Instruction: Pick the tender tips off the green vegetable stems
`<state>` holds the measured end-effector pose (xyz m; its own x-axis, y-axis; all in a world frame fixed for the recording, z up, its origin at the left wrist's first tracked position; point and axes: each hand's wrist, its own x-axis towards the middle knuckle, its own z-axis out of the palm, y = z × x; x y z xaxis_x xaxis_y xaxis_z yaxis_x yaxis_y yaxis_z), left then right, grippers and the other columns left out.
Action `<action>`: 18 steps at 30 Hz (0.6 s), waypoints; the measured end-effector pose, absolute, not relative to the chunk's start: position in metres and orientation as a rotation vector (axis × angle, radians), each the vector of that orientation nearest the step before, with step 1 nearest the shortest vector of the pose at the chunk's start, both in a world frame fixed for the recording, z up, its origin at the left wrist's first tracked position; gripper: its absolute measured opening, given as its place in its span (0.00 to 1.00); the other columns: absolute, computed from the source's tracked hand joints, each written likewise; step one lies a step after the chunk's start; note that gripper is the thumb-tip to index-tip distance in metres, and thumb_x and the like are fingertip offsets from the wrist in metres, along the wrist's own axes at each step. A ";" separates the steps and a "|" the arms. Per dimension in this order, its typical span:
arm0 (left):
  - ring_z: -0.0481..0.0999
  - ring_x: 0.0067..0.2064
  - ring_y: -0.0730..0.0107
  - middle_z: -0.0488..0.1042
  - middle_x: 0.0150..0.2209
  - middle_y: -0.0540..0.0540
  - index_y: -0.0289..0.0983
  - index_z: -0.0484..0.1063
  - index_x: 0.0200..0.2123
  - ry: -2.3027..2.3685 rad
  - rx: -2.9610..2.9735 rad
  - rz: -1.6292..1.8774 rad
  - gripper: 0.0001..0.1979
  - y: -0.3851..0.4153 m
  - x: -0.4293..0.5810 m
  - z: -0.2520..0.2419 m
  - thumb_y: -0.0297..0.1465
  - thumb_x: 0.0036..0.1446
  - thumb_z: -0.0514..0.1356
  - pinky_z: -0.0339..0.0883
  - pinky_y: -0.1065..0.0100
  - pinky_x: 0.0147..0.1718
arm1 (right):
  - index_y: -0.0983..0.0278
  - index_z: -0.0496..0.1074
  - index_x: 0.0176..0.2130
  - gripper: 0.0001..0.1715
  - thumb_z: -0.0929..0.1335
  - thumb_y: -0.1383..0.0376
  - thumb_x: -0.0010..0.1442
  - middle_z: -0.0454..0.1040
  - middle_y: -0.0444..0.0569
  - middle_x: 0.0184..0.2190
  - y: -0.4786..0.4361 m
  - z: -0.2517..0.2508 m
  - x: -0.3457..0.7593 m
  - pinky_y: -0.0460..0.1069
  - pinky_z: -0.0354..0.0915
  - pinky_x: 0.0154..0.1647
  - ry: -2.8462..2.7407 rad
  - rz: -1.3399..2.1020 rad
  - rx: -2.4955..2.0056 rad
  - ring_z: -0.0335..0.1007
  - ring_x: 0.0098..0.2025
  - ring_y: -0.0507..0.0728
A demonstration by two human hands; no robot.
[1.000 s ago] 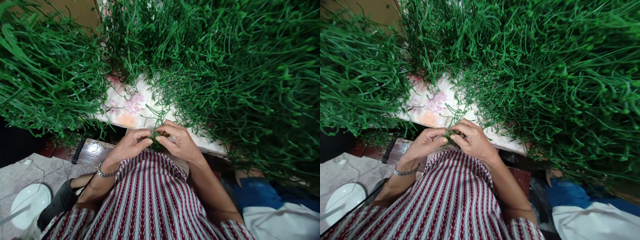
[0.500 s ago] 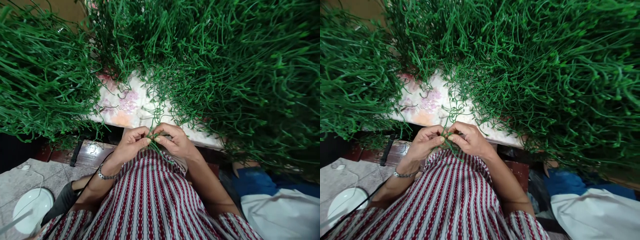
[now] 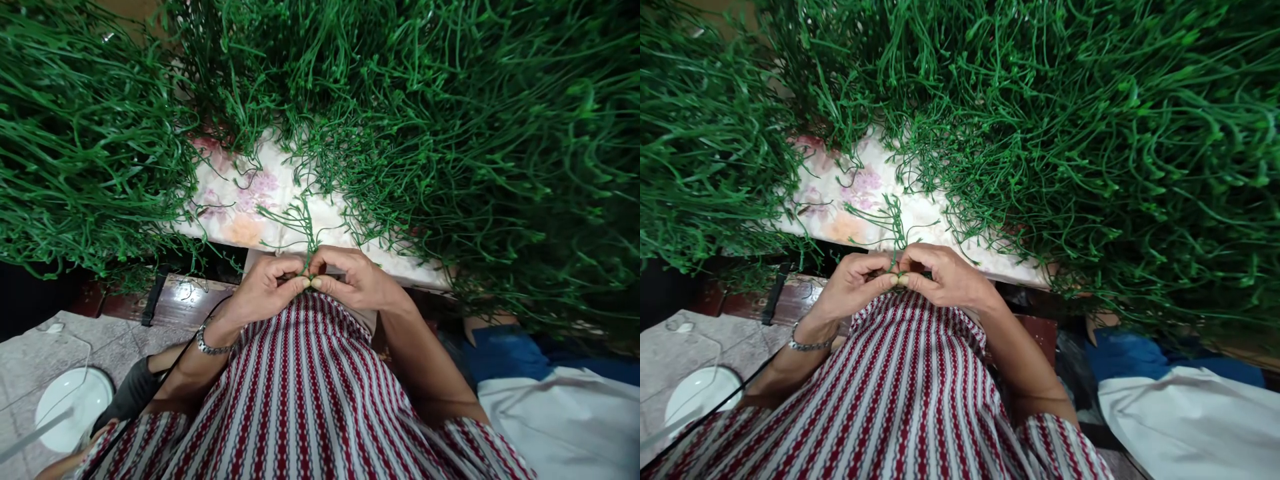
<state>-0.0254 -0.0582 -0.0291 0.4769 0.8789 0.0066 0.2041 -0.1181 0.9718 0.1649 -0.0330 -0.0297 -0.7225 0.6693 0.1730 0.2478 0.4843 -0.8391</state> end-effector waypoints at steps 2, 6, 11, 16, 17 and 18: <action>0.57 0.25 0.77 0.58 0.21 0.53 0.34 0.62 0.21 0.947 1.656 0.731 0.12 -0.058 -0.027 -0.030 0.30 0.55 0.55 0.52 0.73 0.25 | 0.66 0.63 0.35 0.06 0.62 0.65 0.61 0.66 0.46 0.29 -0.035 -0.028 0.164 0.45 0.58 0.33 -2.353 1.044 -0.782 0.60 0.31 0.49; 0.56 0.24 0.77 0.58 0.20 0.53 0.34 0.65 0.22 0.993 1.746 0.603 0.10 -0.057 -0.031 -0.033 0.28 0.55 0.55 0.51 0.73 0.24 | 0.66 0.61 0.34 0.04 0.59 0.69 0.61 0.64 0.48 0.29 -0.044 -0.023 0.159 0.47 0.57 0.33 -2.559 0.779 -0.908 0.58 0.32 0.52; 0.55 0.23 0.78 0.56 0.18 0.54 0.33 0.65 0.19 1.045 1.822 0.506 0.14 -0.057 -0.031 -0.035 0.30 0.55 0.54 0.50 0.73 0.23 | 0.66 0.62 0.33 0.05 0.59 0.73 0.57 0.65 0.49 0.29 -0.055 -0.019 0.153 0.47 0.55 0.30 -2.709 0.593 -1.131 0.58 0.31 0.53; 0.52 0.21 0.78 0.53 0.16 0.54 0.34 0.63 0.15 0.899 1.649 0.512 0.16 -0.056 -0.036 -0.038 0.32 0.54 0.56 0.49 0.72 0.21 | 0.66 0.64 0.29 0.09 0.59 0.72 0.60 0.64 0.46 0.25 -0.048 -0.026 0.157 0.46 0.55 0.29 -2.559 0.914 -0.882 0.58 0.29 0.51; 0.51 0.21 0.78 0.51 0.16 0.54 0.34 0.61 0.14 0.843 1.590 0.518 0.18 -0.056 -0.037 -0.039 0.33 0.53 0.57 0.48 0.72 0.20 | 0.66 0.65 0.28 0.12 0.59 0.69 0.62 0.63 0.45 0.24 -0.045 -0.029 0.158 0.45 0.55 0.29 -2.465 1.056 -0.761 0.58 0.28 0.50; 0.50 0.20 0.79 0.50 0.15 0.54 0.34 0.60 0.13 0.791 1.528 0.530 0.20 -0.057 -0.037 -0.041 0.35 0.53 0.58 0.46 0.72 0.19 | 0.66 0.65 0.28 0.14 0.58 0.66 0.63 0.63 0.44 0.23 -0.043 -0.033 0.159 0.45 0.56 0.29 -2.360 1.201 -0.648 0.58 0.28 0.49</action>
<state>-0.0372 -0.0567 -0.0413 0.6568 0.7442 -0.1216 0.1713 0.0099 0.9852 0.1591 -0.0425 -0.0332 -0.8068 0.5718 0.1486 0.2166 0.5203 -0.8261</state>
